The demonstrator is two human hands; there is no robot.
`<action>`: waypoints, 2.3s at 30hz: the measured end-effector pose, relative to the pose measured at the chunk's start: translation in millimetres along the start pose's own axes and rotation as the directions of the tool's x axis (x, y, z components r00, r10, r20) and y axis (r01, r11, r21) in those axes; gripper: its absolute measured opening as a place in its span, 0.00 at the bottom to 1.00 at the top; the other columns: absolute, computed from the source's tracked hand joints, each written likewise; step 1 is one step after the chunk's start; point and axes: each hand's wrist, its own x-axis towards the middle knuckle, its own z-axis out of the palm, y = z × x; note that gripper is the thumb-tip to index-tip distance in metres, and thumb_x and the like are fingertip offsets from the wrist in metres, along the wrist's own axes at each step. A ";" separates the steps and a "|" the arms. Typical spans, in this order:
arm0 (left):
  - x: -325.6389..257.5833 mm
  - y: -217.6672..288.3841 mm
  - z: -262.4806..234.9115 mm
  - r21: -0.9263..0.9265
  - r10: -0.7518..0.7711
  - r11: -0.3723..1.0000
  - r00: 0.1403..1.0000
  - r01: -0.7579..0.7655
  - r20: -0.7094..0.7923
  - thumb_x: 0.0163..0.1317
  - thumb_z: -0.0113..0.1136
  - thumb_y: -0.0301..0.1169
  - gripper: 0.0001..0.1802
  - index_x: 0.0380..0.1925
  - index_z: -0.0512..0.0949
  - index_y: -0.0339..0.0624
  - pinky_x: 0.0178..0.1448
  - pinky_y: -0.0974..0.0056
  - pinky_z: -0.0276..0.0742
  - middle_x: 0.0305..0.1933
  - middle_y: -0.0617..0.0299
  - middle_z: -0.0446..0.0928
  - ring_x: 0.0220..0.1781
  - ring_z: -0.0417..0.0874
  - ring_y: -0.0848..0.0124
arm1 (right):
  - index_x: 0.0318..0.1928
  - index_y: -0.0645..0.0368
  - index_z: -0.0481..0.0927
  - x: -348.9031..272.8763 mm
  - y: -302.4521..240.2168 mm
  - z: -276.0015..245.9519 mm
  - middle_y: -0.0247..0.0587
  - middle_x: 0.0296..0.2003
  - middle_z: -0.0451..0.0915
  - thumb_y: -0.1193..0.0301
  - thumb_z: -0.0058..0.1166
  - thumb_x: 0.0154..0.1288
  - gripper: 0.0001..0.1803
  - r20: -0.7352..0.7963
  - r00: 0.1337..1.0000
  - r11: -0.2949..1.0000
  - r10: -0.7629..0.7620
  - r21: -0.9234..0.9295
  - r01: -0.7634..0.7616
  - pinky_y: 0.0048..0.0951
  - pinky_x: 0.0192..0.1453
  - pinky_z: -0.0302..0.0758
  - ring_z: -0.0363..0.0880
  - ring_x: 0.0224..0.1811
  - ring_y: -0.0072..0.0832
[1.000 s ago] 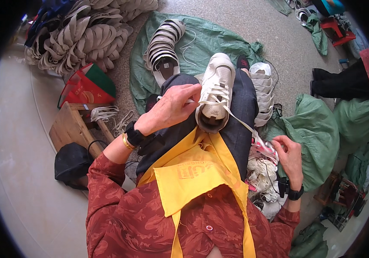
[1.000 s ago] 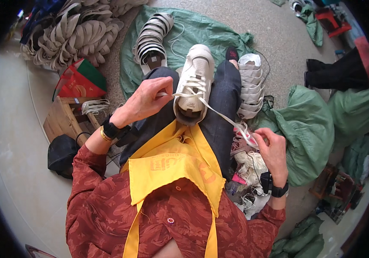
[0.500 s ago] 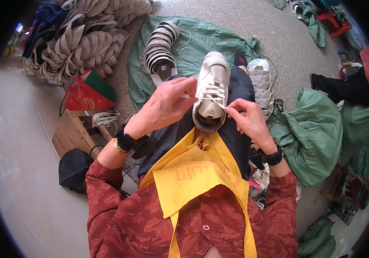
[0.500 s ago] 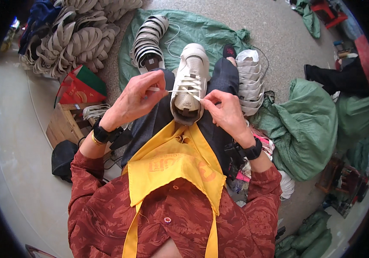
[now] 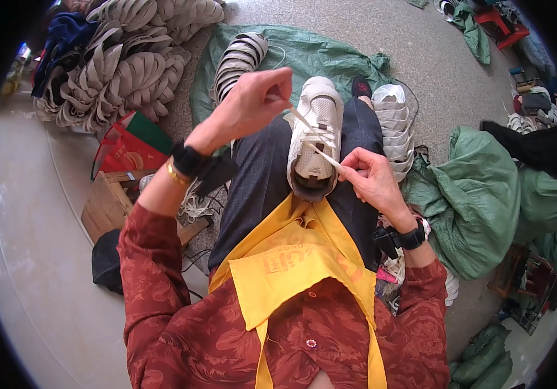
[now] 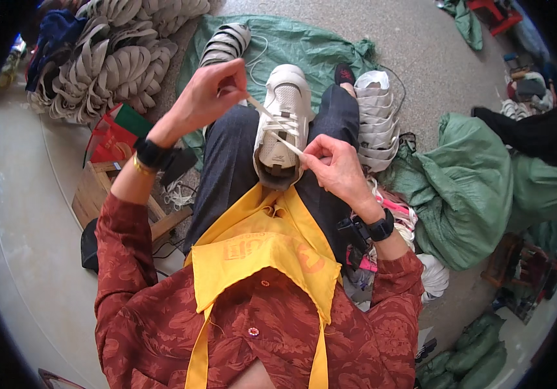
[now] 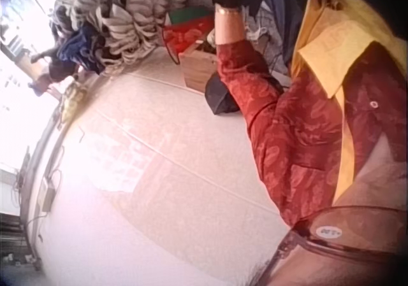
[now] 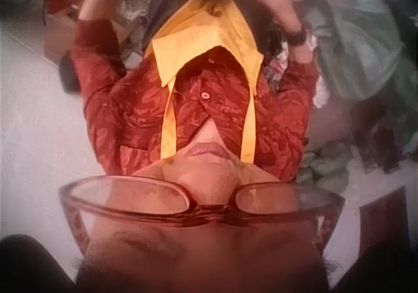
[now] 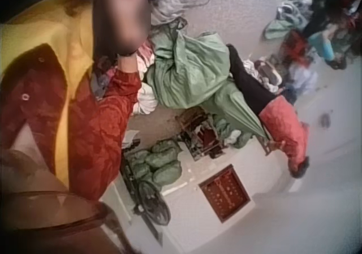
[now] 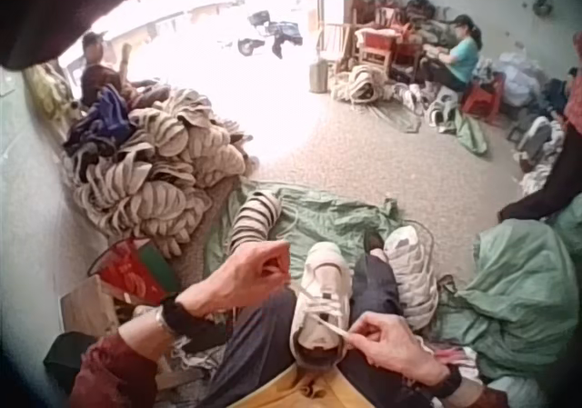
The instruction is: Lacing various white shoes while sitting on the floor.
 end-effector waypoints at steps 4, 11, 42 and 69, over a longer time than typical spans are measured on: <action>44.1 -14.9 0.5 0.151 0.222 0.961 0.971 -0.233 0.086 0.58 0.65 0.21 0.10 0.31 0.70 0.35 0.32 0.62 0.72 0.26 0.58 0.74 0.25 0.75 0.65 | 0.40 0.65 0.82 -0.9 3.4 -1.8 0.31 0.25 0.83 0.70 0.61 0.71 0.09 0.054 0.997 0.998 0.063 -0.009 -0.063 0.19 0.17 0.68 0.73 0.17 0.12; 55.1 -33.7 40.7 0.256 0.346 0.906 0.938 -0.338 0.015 0.59 0.63 0.23 0.09 0.35 0.72 0.39 0.53 0.54 0.74 0.35 0.58 0.74 0.47 0.77 0.58 | 0.41 0.63 0.84 -12.6 -13.6 -7.7 0.30 0.24 0.80 0.71 0.62 0.70 0.07 -0.039 0.992 0.991 -0.120 -0.061 0.118 0.17 0.24 0.66 0.70 0.21 0.10; -3.6 35.6 58.8 -0.218 0.030 0.975 0.949 0.042 0.315 0.60 0.63 0.21 0.06 0.34 0.75 0.33 0.41 0.67 0.72 0.28 0.61 0.75 0.31 0.75 0.72 | 0.37 0.66 0.85 -71.2 12.4 -57.1 0.34 0.25 0.83 0.71 0.60 0.68 0.09 -0.014 0.988 0.982 -0.151 0.117 0.152 0.22 0.25 0.79 0.80 0.21 0.18; -23.0 18.6 30.2 -0.502 -0.244 0.812 0.955 0.297 0.171 0.71 0.65 0.31 0.09 0.36 0.72 0.44 0.33 0.74 0.55 0.28 0.73 0.68 0.28 0.62 0.84 | 0.35 0.63 0.84 -86.7 7.2 -35.5 0.36 0.23 0.81 0.68 0.64 0.62 0.09 -0.010 0.915 0.914 -0.403 -0.060 0.401 0.29 0.32 0.74 0.79 0.26 0.23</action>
